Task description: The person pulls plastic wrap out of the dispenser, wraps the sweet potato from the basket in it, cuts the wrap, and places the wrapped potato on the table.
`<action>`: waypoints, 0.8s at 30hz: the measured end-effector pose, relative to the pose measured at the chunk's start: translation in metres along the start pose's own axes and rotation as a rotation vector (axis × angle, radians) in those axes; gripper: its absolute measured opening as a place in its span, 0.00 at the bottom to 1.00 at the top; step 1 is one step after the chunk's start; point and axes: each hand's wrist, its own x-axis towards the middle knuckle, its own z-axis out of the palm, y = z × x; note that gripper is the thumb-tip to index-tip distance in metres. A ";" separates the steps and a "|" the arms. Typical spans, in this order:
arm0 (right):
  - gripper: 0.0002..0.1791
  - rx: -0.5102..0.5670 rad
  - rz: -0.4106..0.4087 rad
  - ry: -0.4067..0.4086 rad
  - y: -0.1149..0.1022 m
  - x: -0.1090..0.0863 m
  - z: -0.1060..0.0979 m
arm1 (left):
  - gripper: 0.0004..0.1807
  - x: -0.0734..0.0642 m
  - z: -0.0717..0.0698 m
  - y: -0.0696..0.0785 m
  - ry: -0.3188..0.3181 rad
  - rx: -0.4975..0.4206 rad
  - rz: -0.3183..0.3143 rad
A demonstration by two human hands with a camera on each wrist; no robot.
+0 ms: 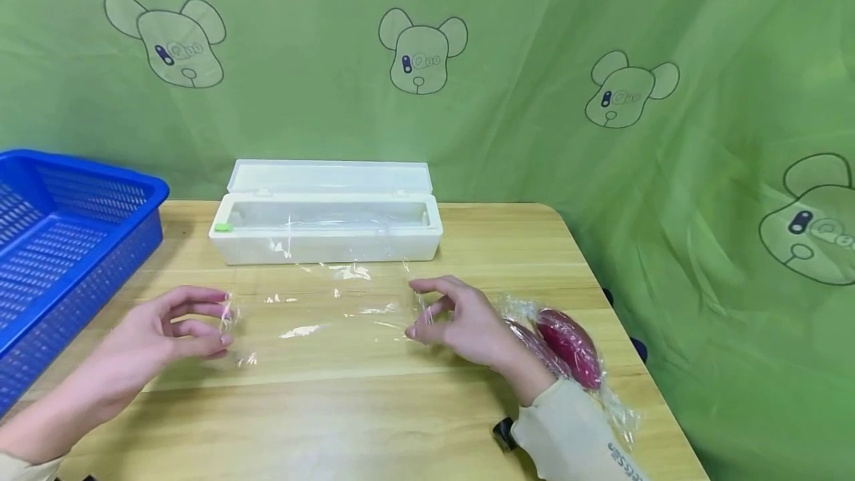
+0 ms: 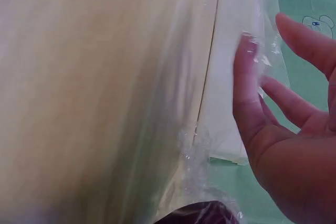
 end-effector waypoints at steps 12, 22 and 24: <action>0.43 0.026 -0.012 -0.124 0.012 -0.017 0.009 | 0.42 -0.012 0.003 -0.023 -0.073 -0.128 -0.070; 0.40 0.042 -0.053 -0.146 0.007 -0.023 0.008 | 0.34 -0.020 0.002 -0.023 -0.053 -0.093 -0.095; 0.38 -0.016 -0.057 -0.142 0.010 -0.024 0.010 | 0.34 -0.020 0.002 -0.022 -0.050 -0.091 -0.112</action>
